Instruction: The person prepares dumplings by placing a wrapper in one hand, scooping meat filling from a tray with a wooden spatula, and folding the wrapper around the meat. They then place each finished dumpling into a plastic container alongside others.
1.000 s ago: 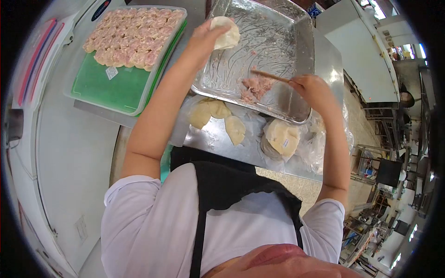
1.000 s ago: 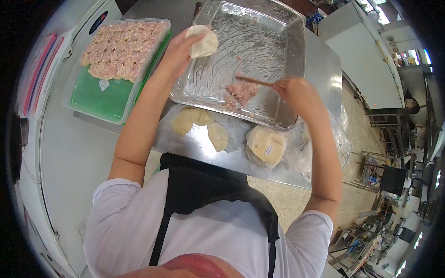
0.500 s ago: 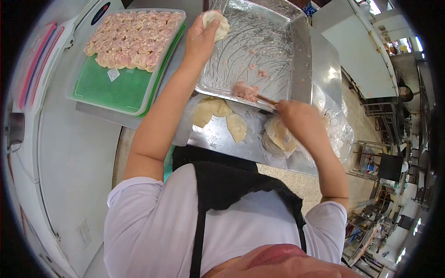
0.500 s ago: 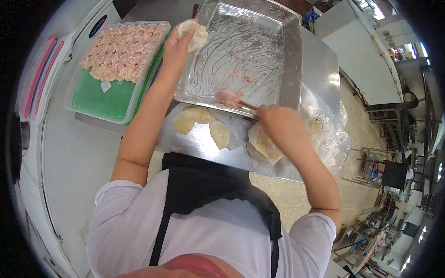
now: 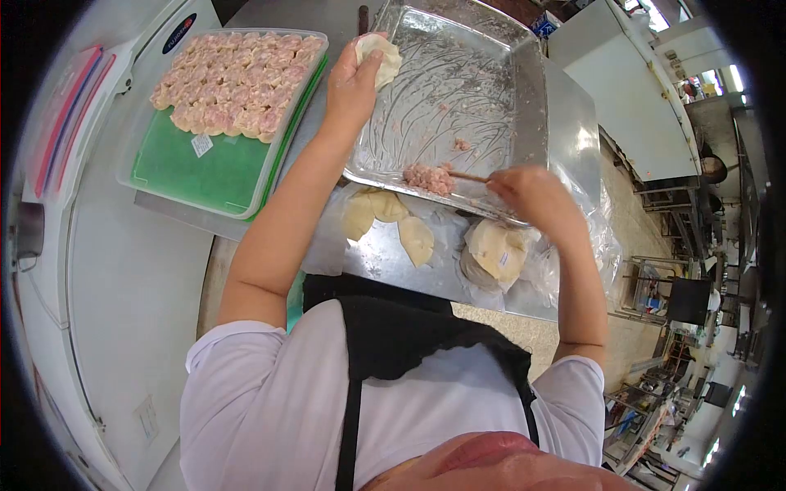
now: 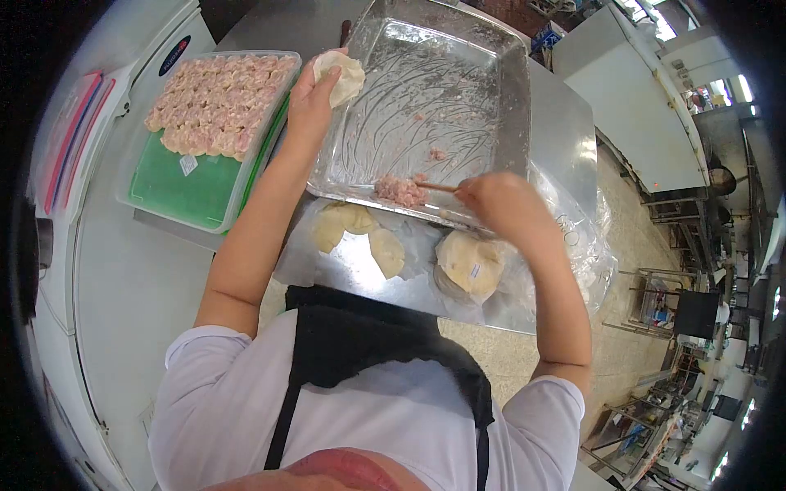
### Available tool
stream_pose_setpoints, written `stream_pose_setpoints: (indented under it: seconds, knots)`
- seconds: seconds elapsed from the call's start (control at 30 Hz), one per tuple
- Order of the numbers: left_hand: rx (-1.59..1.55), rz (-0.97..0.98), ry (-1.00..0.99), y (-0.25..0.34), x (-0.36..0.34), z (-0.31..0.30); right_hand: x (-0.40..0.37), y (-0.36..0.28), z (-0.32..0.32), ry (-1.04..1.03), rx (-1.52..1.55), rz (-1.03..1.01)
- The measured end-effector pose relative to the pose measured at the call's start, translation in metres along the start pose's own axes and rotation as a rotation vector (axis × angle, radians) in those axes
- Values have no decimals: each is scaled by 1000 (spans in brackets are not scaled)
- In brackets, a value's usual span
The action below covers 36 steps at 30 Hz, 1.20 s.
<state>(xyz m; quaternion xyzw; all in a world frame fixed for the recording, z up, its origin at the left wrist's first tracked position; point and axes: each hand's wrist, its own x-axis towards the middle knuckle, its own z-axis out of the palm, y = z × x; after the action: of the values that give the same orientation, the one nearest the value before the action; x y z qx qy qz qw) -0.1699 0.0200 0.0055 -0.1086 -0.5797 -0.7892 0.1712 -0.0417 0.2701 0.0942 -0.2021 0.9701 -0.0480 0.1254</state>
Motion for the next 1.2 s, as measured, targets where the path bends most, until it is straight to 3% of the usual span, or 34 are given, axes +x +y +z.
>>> stream_pose_setpoints:
  seconds: [0.07,0.1,0.27,0.33,0.37,0.5,0.6,0.67,0.8,0.87,0.9,1.0,1.1,1.2]
  knots:
    - [36,-16,-1,4,-1,0,0,25,-3,139,-65,103]
    - [69,-29,2,6,-1,-1,1,27,-2,151,-260,257]
    - [31,-23,-15,1,0,0,-13,-15,-2,-84,-174,124]
    - [38,-15,-17,-2,2,0,-7,6,-15,69,-176,-44]
    - [71,3,-21,-6,4,-1,5,17,-18,94,-200,81]
    - [98,14,-19,-8,4,-2,51,71,19,260,-134,196]
    - [85,7,-30,-4,1,1,46,46,37,195,-209,121]
    - [88,9,-30,-9,2,-1,14,4,8,-140,58,-24]
    - [104,16,-41,-9,4,-1,-7,24,-1,99,-24,-44]
    - [116,34,-49,-13,2,-2,-2,31,8,131,-311,181]
    - [113,38,-46,-15,2,-3,-6,22,6,136,-312,182]
    - [103,46,-27,-13,1,-5,-22,-2,-9,-54,-45,72]
    - [96,43,-33,-11,1,-2,-43,8,-35,39,-407,250]
    - [112,38,-38,-10,2,-1,-57,3,-27,-85,-371,274]
